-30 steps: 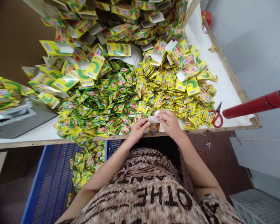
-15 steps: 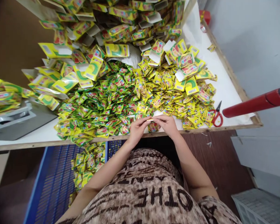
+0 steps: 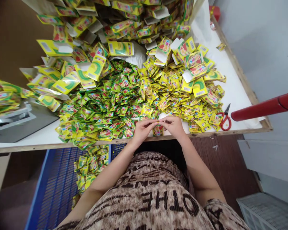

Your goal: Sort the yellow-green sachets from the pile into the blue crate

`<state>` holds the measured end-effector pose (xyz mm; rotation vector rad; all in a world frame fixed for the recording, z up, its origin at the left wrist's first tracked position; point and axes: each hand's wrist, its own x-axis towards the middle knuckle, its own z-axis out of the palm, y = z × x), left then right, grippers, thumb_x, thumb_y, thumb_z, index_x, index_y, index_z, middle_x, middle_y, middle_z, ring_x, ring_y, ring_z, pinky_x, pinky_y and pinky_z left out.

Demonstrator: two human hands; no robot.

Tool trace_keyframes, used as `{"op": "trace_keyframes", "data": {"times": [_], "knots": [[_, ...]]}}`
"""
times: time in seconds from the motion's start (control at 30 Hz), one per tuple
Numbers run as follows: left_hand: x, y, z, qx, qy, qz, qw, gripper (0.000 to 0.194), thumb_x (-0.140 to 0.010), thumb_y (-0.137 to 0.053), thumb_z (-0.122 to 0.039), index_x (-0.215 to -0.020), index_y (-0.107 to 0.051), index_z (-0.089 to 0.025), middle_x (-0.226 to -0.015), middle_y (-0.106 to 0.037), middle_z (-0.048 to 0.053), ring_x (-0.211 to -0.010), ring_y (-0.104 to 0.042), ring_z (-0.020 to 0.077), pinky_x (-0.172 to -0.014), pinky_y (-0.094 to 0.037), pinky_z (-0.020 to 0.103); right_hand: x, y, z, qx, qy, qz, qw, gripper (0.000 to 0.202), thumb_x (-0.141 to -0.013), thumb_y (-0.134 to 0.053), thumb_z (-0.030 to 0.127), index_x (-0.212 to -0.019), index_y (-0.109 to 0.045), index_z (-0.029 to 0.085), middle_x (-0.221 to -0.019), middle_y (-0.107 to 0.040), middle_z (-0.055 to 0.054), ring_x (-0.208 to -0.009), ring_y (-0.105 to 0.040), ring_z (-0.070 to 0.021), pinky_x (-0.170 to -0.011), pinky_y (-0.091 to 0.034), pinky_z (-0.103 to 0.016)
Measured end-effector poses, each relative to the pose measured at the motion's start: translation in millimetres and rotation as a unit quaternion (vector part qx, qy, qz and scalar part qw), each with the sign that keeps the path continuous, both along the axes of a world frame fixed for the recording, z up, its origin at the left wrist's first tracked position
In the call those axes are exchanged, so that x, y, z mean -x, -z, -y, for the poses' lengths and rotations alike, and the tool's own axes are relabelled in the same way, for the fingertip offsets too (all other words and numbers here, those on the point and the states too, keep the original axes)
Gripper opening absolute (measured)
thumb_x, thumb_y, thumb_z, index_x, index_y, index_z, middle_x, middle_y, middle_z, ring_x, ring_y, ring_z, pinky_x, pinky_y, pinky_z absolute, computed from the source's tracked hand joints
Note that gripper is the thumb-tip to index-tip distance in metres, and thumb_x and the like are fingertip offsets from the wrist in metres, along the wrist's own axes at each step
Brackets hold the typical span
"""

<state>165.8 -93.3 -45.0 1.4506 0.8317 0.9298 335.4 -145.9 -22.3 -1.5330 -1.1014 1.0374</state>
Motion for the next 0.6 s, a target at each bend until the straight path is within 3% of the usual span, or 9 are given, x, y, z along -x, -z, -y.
{"op": "trace_keyframes", "data": {"times": [0.13,0.23,0.37,0.43,0.5,0.6], "knots": [[10,2.5,3,-0.070,0.030,-0.012,0.997,0.019,-0.082,-0.070,-0.031,-0.098,-0.077,-0.025,-0.101,-0.076,0.007,-0.097,-0.069,0.0211,-0.095,-0.051,0.037,1,4.7,11,-0.068,-0.037,0.093,0.993,0.025,-0.075,-0.076,0.041,-0.092,-0.075,0.023,-0.091,-0.071,-0.006,-0.069,-0.064,-0.0164,-0.061,-0.056,-0.031],[16,10.0,8,-0.109,0.056,-0.013,0.992,0.028,-0.081,-0.071,-0.029,-0.108,-0.074,-0.026,-0.112,-0.073,0.008,-0.107,-0.067,0.0211,-0.100,-0.049,0.038,10,14.6,23,-0.140,0.000,0.188,0.972,0.016,-0.085,-0.068,0.034,-0.096,-0.074,0.024,-0.099,-0.065,-0.007,-0.086,-0.064,-0.0187,-0.071,-0.056,-0.033],[11,21.4,16,-0.129,0.054,-0.013,0.990,0.029,-0.085,-0.066,-0.027,-0.114,-0.070,-0.024,-0.115,-0.070,0.010,-0.110,-0.064,0.0207,-0.099,-0.049,0.038,16,19.8,33,-0.199,0.010,0.249,0.948,0.015,-0.089,-0.061,0.026,-0.096,-0.074,0.023,-0.099,-0.059,-0.008,-0.084,-0.062,-0.0175,-0.075,-0.054,-0.034],[6,22.0,18,-0.124,0.054,-0.017,0.991,0.028,-0.086,-0.064,-0.027,-0.114,-0.070,-0.023,-0.110,-0.071,0.010,-0.107,-0.064,0.0208,-0.097,-0.049,0.037,11,16.1,25,-0.179,-0.019,0.242,0.953,0.015,-0.090,-0.059,0.029,-0.090,-0.073,0.022,-0.095,-0.060,-0.007,-0.082,-0.061,-0.0178,-0.073,-0.053,-0.034],[7,15.7,17,-0.106,0.030,-0.018,0.994,0.027,-0.086,-0.064,-0.029,-0.112,-0.071,-0.023,-0.105,-0.072,0.010,-0.102,-0.065,0.0207,-0.094,-0.050,0.036,2,12.3,4,-0.144,-0.006,0.235,0.961,0.021,-0.091,-0.055,0.034,-0.084,-0.071,0.022,-0.091,-0.062,-0.007,-0.080,-0.060,-0.0188,-0.071,-0.052,-0.034],[37,-4.8,13,-0.044,-0.022,-0.026,0.998,0.026,-0.084,-0.066,-0.033,-0.108,-0.073,-0.024,-0.105,-0.072,0.008,-0.099,-0.064,0.0210,-0.093,-0.049,0.035,-10,15.8,-41,-0.093,0.108,0.287,0.947,0.025,-0.090,-0.056,0.040,-0.094,-0.069,0.019,-0.094,-0.063,-0.009,-0.084,-0.059,-0.0218,-0.079,-0.050,-0.037]]}}
